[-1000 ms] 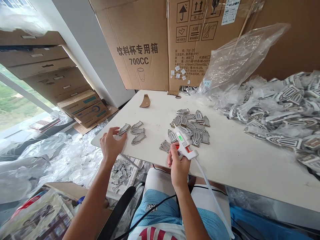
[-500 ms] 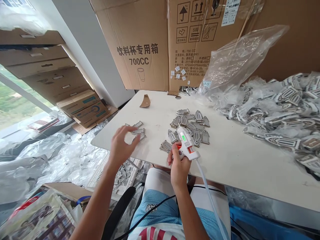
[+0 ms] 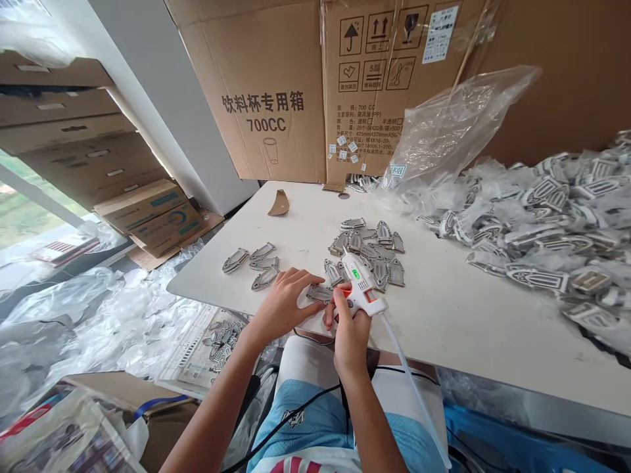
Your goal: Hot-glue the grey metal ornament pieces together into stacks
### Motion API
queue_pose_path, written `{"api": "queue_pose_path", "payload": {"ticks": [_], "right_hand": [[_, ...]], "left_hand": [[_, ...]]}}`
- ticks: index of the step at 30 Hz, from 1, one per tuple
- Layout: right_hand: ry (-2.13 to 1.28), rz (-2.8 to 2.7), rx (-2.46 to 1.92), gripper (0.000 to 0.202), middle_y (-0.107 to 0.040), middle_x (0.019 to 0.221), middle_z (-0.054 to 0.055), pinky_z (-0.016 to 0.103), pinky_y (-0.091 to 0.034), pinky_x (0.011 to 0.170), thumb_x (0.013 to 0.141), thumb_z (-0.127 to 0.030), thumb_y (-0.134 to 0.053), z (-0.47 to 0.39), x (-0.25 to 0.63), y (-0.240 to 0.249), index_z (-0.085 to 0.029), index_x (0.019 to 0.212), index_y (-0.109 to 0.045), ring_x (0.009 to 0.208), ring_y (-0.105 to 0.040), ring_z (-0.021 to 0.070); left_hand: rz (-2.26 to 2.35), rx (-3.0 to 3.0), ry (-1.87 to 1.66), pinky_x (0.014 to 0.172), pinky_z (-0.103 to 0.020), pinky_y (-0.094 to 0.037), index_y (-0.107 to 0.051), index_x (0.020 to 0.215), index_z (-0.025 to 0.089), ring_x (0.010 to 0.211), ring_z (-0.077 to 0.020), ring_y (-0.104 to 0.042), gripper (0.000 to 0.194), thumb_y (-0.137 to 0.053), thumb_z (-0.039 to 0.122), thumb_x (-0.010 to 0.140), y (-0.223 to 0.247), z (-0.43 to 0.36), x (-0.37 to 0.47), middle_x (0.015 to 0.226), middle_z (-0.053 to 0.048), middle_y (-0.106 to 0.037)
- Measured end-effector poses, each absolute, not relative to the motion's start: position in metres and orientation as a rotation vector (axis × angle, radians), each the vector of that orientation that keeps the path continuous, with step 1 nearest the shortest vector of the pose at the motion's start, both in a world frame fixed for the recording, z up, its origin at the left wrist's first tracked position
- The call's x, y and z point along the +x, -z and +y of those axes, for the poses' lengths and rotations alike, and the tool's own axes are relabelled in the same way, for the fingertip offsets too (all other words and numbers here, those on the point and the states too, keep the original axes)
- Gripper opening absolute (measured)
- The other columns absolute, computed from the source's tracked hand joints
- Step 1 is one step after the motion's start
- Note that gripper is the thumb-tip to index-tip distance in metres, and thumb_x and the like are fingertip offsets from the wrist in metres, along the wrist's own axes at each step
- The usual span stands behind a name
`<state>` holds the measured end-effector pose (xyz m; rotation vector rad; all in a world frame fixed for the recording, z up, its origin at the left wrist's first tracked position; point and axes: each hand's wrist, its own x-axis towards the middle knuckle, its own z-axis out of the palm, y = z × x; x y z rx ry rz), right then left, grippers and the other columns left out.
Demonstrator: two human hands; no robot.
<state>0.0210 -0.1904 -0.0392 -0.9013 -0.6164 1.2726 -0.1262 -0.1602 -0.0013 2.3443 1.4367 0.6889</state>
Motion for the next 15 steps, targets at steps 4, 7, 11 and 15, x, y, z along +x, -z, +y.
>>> {"api": "queue_pose_path", "payload": {"ticks": [4, 7, 11, 15], "right_hand": [[-1.303, -0.678, -0.895, 0.03, -0.048, 0.051, -0.009, 0.024, -0.034, 0.048, 0.094, -0.045, -0.078, -0.1914, 0.0209, 0.0403, -0.023, 0.097, -0.057, 0.047, -0.041, 0.0123], [-1.305, -0.717, -0.874, 0.027, -0.049, 0.053, -0.009, 0.024, -0.036, 0.05, 0.096, -0.042, -0.078, -0.1929, 0.0216, 0.0412, -0.024, 0.097, -0.058, 0.048, -0.042, 0.0118], [-1.304, -0.74, -0.851, 0.025, -0.051, 0.056, -0.009, 0.023, -0.038, 0.051, 0.097, -0.04, -0.077, -0.1961, 0.0233, 0.0439, -0.024, 0.1, -0.058, 0.05, -0.044, 0.0111], [-1.32, -0.772, -0.859, 0.026, -0.051, 0.054, -0.009, 0.023, -0.039, 0.053, 0.098, -0.042, -0.076, -0.1991, 0.0251, 0.0476, -0.023, 0.104, -0.059, 0.05, -0.045, 0.0114]], "left_hand": [[1.457, 2.345, -0.684, 0.099, -0.048, -0.046, -0.073, 0.119, 0.027, 0.113, -0.0305, -0.065, 0.031, -0.08, 0.033, 0.09, 0.0008, -0.163, -0.1262, 0.115, -0.005, -0.076], [1.473, 2.341, -0.68, 0.096, -0.048, -0.047, -0.075, 0.115, 0.027, 0.109, -0.0303, -0.064, 0.024, -0.078, 0.033, 0.092, 0.0006, -0.1641, -0.1249, 0.111, -0.006, -0.075], [1.481, 2.279, -0.719, 0.095, -0.047, -0.048, -0.076, 0.106, 0.027, 0.107, -0.0298, -0.064, 0.019, -0.081, 0.035, 0.089, -0.0009, -0.1638, -0.1242, 0.108, -0.006, -0.074], [1.547, 2.2, -0.782, 0.093, -0.046, -0.048, -0.076, 0.101, 0.026, 0.106, -0.0303, -0.064, 0.022, -0.086, 0.037, 0.085, -0.0021, -0.1632, -0.1255, 0.109, -0.006, -0.074]]}}
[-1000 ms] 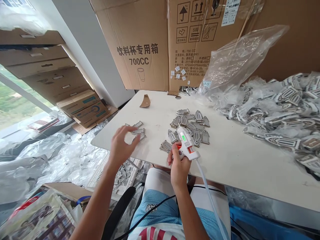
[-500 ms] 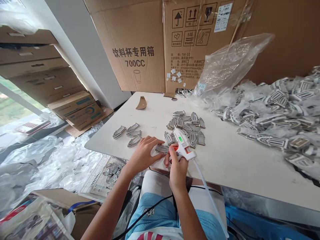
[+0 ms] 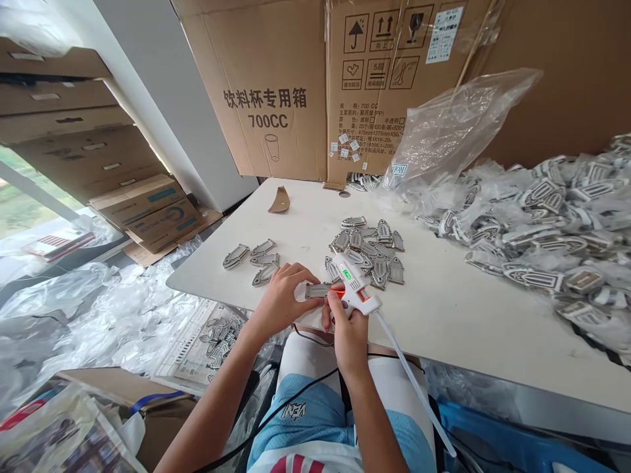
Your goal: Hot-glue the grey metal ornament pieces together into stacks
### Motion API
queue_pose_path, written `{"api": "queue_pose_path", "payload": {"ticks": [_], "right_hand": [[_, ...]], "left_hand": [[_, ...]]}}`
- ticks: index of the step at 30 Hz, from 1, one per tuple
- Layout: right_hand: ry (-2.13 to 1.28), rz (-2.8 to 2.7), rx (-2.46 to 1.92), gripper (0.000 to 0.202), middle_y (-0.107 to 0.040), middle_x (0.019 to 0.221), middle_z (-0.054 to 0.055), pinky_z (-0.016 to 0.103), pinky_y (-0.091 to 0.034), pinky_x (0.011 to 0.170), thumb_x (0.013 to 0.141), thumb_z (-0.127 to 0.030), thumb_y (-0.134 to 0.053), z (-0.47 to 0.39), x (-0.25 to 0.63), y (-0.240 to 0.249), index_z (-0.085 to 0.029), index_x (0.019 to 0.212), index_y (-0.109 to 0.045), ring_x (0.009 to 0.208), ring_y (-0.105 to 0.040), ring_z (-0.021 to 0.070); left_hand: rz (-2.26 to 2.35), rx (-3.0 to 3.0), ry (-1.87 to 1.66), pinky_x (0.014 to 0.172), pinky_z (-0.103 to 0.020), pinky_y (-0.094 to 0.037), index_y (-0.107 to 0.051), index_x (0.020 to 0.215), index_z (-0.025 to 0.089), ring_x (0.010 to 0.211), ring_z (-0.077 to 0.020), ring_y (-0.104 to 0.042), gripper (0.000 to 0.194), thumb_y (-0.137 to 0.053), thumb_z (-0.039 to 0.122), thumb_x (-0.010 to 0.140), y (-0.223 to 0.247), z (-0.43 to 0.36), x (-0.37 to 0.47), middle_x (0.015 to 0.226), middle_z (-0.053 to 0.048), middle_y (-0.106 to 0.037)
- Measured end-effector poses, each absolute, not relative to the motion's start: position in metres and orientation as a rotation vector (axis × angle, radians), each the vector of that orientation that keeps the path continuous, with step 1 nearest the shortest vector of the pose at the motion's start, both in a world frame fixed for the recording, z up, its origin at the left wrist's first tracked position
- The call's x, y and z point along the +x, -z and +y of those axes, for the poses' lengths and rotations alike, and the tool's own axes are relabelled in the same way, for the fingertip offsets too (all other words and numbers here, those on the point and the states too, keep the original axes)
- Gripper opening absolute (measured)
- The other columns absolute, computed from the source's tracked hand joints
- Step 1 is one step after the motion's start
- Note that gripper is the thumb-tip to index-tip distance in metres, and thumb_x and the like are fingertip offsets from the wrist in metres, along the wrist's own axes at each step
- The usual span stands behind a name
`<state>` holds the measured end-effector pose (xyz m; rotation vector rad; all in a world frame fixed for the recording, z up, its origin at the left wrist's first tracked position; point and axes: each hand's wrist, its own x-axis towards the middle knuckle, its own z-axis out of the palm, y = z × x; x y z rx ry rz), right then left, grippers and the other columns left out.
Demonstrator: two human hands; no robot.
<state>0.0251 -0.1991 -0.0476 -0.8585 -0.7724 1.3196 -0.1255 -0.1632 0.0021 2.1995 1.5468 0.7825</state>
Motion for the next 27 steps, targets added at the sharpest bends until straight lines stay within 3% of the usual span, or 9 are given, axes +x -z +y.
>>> {"api": "queue_pose_path", "payload": {"ticks": [3, 5, 9, 16, 21, 27], "right_hand": [[-1.323, -0.79, -0.884, 0.031, -0.053, 0.055, -0.009, 0.023, -0.039, 0.052, 0.096, -0.044, -0.078, -0.2, 0.026, 0.048, -0.022, 0.106, -0.059, 0.048, -0.046, 0.0107], [-1.321, -0.808, -0.889, 0.033, -0.054, 0.057, -0.008, 0.023, -0.038, 0.051, 0.094, -0.046, -0.08, -0.201, 0.026, 0.047, -0.022, 0.104, -0.06, 0.047, -0.045, 0.0095], [-1.332, -0.835, -0.881, 0.033, -0.054, 0.061, -0.008, 0.022, -0.035, 0.047, 0.093, -0.047, -0.08, -0.202, 0.027, 0.043, -0.022, 0.102, -0.061, 0.044, -0.041, 0.0073], [-1.358, -0.881, -0.918, 0.037, -0.057, 0.068, -0.006, 0.022, -0.032, 0.044, 0.092, -0.052, -0.08, -0.201, 0.028, 0.04, -0.021, 0.101, -0.062, 0.043, -0.041, 0.0056], [-1.383, -0.909, -0.946, 0.041, -0.057, 0.071, -0.005, 0.021, -0.029, 0.041, 0.09, -0.055, -0.081, -0.2, 0.028, 0.043, -0.02, 0.099, -0.062, 0.043, -0.039, 0.005], [-1.375, -0.976, -1.016, 0.046, -0.058, 0.072, -0.003, 0.021, -0.028, 0.041, 0.09, -0.06, -0.08, -0.202, 0.026, 0.046, -0.018, 0.096, -0.065, 0.046, -0.039, 0.0061]], "left_hand": [[1.643, 1.991, -0.876, 0.077, -0.039, -0.047, -0.073, 0.098, 0.024, 0.085, -0.0248, -0.065, 0.025, -0.087, 0.04, 0.083, -0.001, -0.163, -0.129, 0.087, -0.003, -0.072], [1.658, 1.782, -0.96, 0.064, -0.034, -0.042, -0.07, 0.096, 0.023, 0.066, -0.0191, -0.058, 0.03, -0.086, 0.044, 0.082, 0.0, -0.162, -0.132, 0.068, 0.002, -0.064], [1.449, 1.387, -1.127, 0.053, -0.026, -0.032, -0.064, 0.095, 0.021, 0.054, -0.0114, -0.046, 0.044, -0.092, 0.05, 0.074, 0.002, -0.16, -0.138, 0.064, 0.006, -0.059], [1.255, 1.049, -1.255, 0.063, -0.025, -0.046, -0.07, 0.092, 0.018, 0.061, -0.0104, -0.057, 0.044, -0.092, 0.052, 0.074, -0.004, -0.156, -0.14, 0.081, -0.003, -0.076], [1.328, 0.988, -1.343, 0.066, -0.026, -0.051, -0.07, 0.096, 0.018, 0.066, -0.0143, -0.069, 0.044, -0.094, 0.046, 0.072, -0.008, -0.156, -0.143, 0.076, -0.001, -0.073], [1.36, 1.027, -1.395, 0.068, -0.029, -0.057, -0.071, 0.098, 0.017, 0.067, -0.0174, -0.076, 0.038, -0.09, 0.043, 0.078, -0.017, -0.162, -0.138, 0.086, -0.003, -0.075]]}}
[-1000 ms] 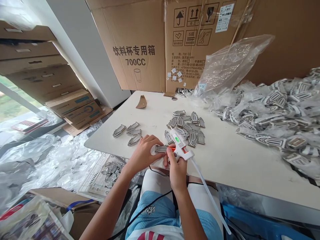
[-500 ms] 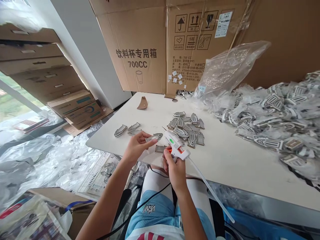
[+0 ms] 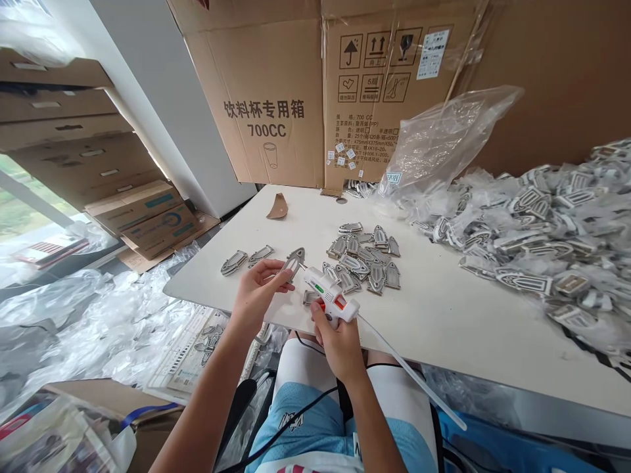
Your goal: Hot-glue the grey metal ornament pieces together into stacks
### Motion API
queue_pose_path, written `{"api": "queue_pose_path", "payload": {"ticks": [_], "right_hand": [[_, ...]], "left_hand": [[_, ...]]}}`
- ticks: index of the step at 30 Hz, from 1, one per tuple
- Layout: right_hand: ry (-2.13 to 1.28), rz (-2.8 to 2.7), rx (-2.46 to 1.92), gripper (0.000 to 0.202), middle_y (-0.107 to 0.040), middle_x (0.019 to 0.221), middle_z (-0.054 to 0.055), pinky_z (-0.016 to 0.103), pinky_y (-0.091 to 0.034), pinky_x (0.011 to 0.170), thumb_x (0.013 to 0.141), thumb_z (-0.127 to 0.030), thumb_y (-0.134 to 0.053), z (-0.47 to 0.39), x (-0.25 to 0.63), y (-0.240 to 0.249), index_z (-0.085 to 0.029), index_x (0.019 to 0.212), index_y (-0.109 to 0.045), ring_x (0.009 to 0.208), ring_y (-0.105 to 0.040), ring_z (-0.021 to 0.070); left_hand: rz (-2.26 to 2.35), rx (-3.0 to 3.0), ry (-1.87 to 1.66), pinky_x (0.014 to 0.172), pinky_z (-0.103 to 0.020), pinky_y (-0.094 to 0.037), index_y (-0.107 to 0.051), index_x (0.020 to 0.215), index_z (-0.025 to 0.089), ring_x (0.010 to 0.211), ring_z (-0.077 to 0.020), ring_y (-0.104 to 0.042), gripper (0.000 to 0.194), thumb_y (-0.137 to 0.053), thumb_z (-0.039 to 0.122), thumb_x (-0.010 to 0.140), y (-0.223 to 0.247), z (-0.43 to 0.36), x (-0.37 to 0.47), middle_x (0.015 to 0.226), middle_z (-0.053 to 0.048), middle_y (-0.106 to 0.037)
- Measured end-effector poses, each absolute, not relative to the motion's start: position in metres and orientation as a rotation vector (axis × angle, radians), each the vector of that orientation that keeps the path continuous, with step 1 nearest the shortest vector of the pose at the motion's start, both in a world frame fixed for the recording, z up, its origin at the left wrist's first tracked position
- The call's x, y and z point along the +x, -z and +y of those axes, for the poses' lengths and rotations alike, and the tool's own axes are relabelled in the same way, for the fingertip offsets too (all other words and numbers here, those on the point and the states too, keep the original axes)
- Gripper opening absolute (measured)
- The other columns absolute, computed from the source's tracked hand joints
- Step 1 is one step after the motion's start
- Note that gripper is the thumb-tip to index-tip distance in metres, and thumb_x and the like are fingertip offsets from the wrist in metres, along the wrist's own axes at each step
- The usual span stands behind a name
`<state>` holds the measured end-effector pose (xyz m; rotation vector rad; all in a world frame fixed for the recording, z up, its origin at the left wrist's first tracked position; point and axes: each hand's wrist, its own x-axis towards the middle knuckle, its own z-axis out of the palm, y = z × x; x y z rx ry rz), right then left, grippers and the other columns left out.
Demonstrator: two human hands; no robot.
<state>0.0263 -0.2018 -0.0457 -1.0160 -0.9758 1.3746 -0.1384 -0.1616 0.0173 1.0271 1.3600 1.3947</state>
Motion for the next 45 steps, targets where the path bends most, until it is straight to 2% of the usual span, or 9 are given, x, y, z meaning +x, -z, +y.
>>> {"api": "queue_pose_path", "payload": {"ticks": [5, 13, 19, 30, 34, 38, 45], "right_hand": [[-1.333, -1.015, -1.081, 0.043, -0.055, 0.066, -0.004, 0.023, -0.03, 0.044, 0.093, -0.06, -0.076, -0.204, 0.024, 0.046, -0.018, 0.096, -0.065, 0.048, -0.04, 0.0081], [-1.269, -1.007, -1.134, 0.043, -0.041, 0.052, -0.009, 0.025, -0.03, 0.046, 0.093, -0.06, -0.074, -0.204, 0.019, 0.043, -0.021, 0.083, -0.059, 0.047, -0.035, 0.0103], [-1.219, -1.034, -1.214, 0.043, -0.042, 0.049, -0.01, 0.026, -0.032, 0.048, 0.095, -0.061, -0.07, -0.205, 0.018, 0.044, -0.018, 0.096, -0.066, 0.046, -0.037, 0.0116], [-1.238, -1.02, -1.161, 0.042, -0.041, 0.051, -0.009, 0.027, -0.029, 0.047, 0.094, -0.06, -0.072, -0.204, 0.018, 0.045, -0.019, 0.096, -0.067, 0.046, -0.035, 0.0117], [-1.205, -1.03, -1.17, 0.042, -0.048, 0.058, -0.006, 0.027, -0.032, 0.049, 0.093, -0.061, -0.074, -0.203, 0.018, 0.049, -0.019, 0.093, -0.067, 0.05, -0.038, 0.012], [-1.234, -0.972, -1.092, 0.04, -0.061, 0.077, -0.001, 0.026, -0.032, 0.047, 0.093, -0.059, -0.076, -0.204, 0.017, 0.045, -0.021, 0.102, -0.065, 0.051, -0.037, 0.0096], [-1.271, -1.016, -1.059, 0.038, -0.059, 0.079, -0.003, 0.025, -0.033, 0.048, 0.094, -0.057, -0.076, -0.206, 0.02, 0.036, -0.022, 0.102, -0.061, 0.053, -0.038, 0.0095]], "left_hand": [[1.333, 1.047, -1.407, 0.065, -0.027, -0.057, -0.071, 0.098, 0.016, 0.063, -0.0161, -0.074, 0.036, -0.089, 0.039, 0.078, -0.026, -0.169, -0.134, 0.076, -0.001, -0.073], [1.341, 1.041, -1.415, 0.061, -0.024, -0.055, -0.071, 0.097, 0.015, 0.06, -0.0139, -0.072, 0.032, -0.088, 0.035, 0.08, -0.034, -0.174, -0.132, 0.075, -0.002, -0.074], [1.346, 1.003, -1.418, 0.06, -0.023, -0.055, -0.071, 0.095, 0.014, 0.059, -0.0129, -0.071, 0.029, -0.087, 0.033, 0.079, -0.038, -0.176, -0.13, 0.073, -0.001, -0.073], [1.363, 1.039, -1.467, 0.06, -0.028, -0.055, -0.071, 0.094, 0.017, 0.059, -0.0155, -0.071, 0.03, -0.088, 0.036, 0.079, -0.035, -0.178, -0.13, 0.074, -0.002, -0.073], [1.455, 1.164, -1.516, 0.061, -0.03, -0.056, -0.072, 0.096, 0.019, 0.061, -0.0164, -0.07, 0.025, -0.084, 0.036, 0.082, -0.032, -0.179, -0.129, 0.078, -0.002, -0.074], [1.579, 1.409, -1.553, 0.07, -0.032, -0.058, -0.074, 0.098, 0.022, 0.071, -0.0179, -0.07, 0.017, -0.079, 0.035, 0.089, -0.028, -0.179, -0.13, 0.086, -0.003, -0.076], [1.636, 1.604, -1.547, 0.075, -0.033, -0.055, -0.074, 0.097, 0.024, 0.073, -0.0184, -0.07, 0.007, -0.074, 0.029, 0.093, -0.029, -0.179, -0.133, 0.084, -0.001, -0.076]]}}
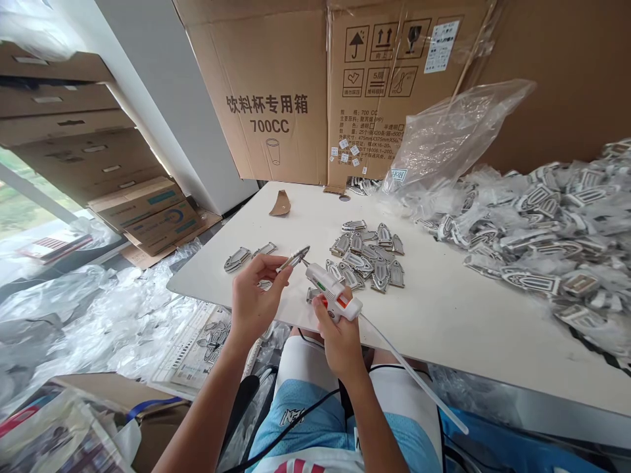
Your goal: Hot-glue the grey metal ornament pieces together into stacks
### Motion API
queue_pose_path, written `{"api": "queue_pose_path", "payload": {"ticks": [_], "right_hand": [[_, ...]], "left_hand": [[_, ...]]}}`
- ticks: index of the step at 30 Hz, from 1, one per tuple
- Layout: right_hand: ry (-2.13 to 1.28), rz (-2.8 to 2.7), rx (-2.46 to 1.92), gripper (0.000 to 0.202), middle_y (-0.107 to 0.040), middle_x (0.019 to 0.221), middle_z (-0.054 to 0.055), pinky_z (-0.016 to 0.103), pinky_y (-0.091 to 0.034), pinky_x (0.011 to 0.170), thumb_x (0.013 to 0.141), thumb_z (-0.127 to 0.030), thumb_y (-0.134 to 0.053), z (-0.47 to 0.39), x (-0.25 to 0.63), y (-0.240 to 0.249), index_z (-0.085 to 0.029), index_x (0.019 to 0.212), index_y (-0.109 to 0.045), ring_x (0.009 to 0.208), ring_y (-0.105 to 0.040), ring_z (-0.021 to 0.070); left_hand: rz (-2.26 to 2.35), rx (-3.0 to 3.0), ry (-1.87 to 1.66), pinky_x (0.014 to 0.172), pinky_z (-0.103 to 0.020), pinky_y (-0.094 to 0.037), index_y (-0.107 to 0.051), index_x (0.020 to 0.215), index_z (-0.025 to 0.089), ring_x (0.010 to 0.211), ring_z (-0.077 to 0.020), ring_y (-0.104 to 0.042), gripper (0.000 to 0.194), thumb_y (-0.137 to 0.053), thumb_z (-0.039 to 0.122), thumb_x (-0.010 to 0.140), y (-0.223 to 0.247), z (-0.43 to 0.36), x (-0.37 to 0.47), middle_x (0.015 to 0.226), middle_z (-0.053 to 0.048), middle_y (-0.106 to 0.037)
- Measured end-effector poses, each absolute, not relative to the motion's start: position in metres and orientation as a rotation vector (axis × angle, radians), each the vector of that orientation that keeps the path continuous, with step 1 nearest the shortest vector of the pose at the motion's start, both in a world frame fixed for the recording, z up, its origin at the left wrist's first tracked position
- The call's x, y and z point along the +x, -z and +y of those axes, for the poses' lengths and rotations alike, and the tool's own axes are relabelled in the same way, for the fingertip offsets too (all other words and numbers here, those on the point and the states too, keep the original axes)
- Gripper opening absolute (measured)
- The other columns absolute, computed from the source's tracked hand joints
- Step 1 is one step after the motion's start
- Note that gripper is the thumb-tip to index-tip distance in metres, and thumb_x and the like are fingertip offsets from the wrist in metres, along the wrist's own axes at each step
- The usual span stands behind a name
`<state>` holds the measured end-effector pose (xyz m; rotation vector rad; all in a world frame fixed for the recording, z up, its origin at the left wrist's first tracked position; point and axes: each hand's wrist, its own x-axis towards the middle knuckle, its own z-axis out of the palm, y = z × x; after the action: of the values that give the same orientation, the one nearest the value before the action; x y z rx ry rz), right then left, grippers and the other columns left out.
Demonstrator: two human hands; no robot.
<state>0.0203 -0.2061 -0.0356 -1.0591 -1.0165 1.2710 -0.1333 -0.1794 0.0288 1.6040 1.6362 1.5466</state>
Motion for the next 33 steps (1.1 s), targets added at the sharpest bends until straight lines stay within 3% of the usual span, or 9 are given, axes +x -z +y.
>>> {"api": "queue_pose_path", "payload": {"ticks": [4, 10, 14, 20, 27, 33], "right_hand": [[-1.302, -1.01, -1.072, 0.041, -0.051, 0.069, -0.005, 0.025, -0.031, 0.046, 0.093, -0.06, -0.076, -0.204, 0.022, 0.037, -0.022, 0.099, -0.062, 0.051, -0.034, 0.0099], [-1.304, -1.038, -1.055, 0.04, -0.062, 0.081, -0.003, 0.024, -0.034, 0.046, 0.093, -0.057, -0.078, -0.202, 0.022, 0.048, -0.025, 0.107, -0.058, 0.054, -0.041, 0.0112], [-1.327, -1.035, -1.044, 0.04, -0.058, 0.075, -0.003, 0.026, -0.034, 0.047, 0.09, -0.056, -0.08, -0.203, 0.022, 0.047, -0.024, 0.106, -0.062, 0.054, -0.041, 0.0123], [-1.405, -1.033, -0.987, 0.041, -0.04, 0.059, -0.009, 0.025, -0.022, 0.045, 0.092, -0.06, -0.076, -0.205, 0.025, 0.038, -0.02, 0.096, -0.064, 0.049, -0.027, 0.0093], [-1.384, -1.033, -1.021, 0.045, -0.037, 0.056, -0.009, 0.025, -0.024, 0.046, 0.091, -0.063, -0.076, -0.205, 0.024, 0.039, -0.02, 0.094, -0.066, 0.05, -0.028, 0.0102], [-1.358, -1.033, -1.024, 0.043, -0.04, 0.056, -0.007, 0.025, -0.028, 0.045, 0.09, -0.062, -0.077, -0.205, 0.024, 0.04, -0.02, 0.092, -0.069, 0.049, -0.03, 0.0107]], "left_hand": [[1.605, 1.61, -1.554, 0.073, -0.032, -0.054, -0.074, 0.098, 0.025, 0.071, -0.0185, -0.07, 0.009, -0.075, 0.032, 0.094, -0.027, -0.178, -0.135, 0.084, -0.001, -0.076], [1.466, 1.415, -1.572, 0.068, -0.031, -0.056, -0.075, 0.098, 0.022, 0.069, -0.0168, -0.069, 0.02, -0.081, 0.038, 0.088, -0.022, -0.17, -0.141, 0.088, -0.003, -0.076], [1.399, 1.124, -1.556, 0.07, -0.029, -0.054, -0.078, 0.097, 0.02, 0.075, -0.0176, -0.068, 0.032, -0.089, 0.044, 0.079, -0.02, -0.165, -0.147, 0.086, -0.005, -0.077], [1.24, 0.834, -1.478, 0.078, -0.027, -0.053, -0.075, 0.096, 0.019, 0.075, -0.0132, -0.067, 0.039, -0.095, 0.043, 0.072, -0.02, -0.162, -0.149, 0.088, -0.001, -0.073], [1.152, 0.796, -1.533, 0.096, -0.035, -0.056, -0.072, 0.111, 0.019, 0.092, -0.0191, -0.075, 0.045, -0.091, 0.039, 0.076, -0.023, -0.163, -0.144, 0.094, -0.002, -0.075], [1.291, 0.842, -1.512, 0.077, -0.026, -0.056, -0.077, 0.101, 0.022, 0.084, -0.0154, -0.071, 0.038, -0.094, 0.042, 0.074, -0.02, -0.163, -0.149, 0.096, -0.003, -0.077]]}}
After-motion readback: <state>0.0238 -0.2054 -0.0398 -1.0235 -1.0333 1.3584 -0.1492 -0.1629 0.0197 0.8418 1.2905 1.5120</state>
